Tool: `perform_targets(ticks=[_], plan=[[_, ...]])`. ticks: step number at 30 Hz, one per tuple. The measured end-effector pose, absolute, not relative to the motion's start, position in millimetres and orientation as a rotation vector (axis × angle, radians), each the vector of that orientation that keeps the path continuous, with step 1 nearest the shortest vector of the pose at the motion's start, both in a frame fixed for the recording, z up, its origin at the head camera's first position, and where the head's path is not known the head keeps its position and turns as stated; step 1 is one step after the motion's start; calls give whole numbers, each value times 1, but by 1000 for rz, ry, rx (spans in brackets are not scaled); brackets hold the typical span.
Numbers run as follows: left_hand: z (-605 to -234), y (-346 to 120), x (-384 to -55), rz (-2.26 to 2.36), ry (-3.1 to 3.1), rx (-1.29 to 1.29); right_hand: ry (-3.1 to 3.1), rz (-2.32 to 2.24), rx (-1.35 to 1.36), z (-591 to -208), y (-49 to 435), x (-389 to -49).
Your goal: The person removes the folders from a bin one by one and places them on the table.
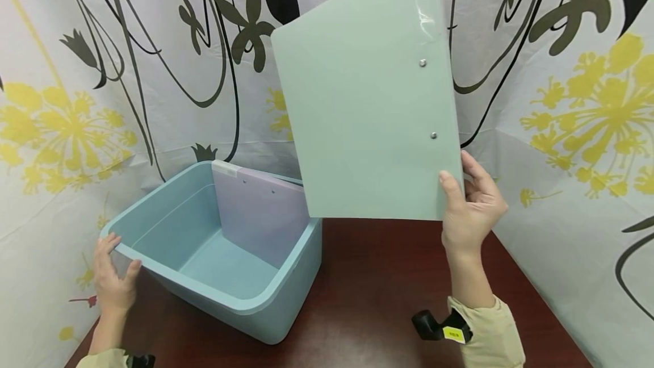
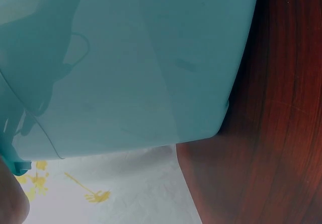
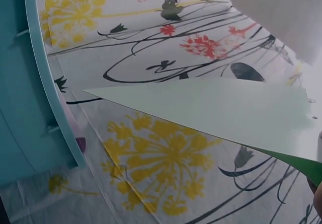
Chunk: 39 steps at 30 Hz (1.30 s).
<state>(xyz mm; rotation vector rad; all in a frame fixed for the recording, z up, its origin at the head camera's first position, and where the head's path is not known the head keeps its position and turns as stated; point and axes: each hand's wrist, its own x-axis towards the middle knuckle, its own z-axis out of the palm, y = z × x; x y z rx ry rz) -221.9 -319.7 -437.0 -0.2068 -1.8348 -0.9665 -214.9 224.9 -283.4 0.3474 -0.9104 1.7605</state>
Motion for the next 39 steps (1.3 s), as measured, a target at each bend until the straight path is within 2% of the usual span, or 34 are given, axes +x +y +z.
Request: perform_targets(ticks=[16,39], plan=[[-435,-322,-223,-938,-1840,-200,-855,1762,280,-293,259,-203],[-435,-321,-219,-944,-1897,-185,-987,1763,157,-333,280,-186]])
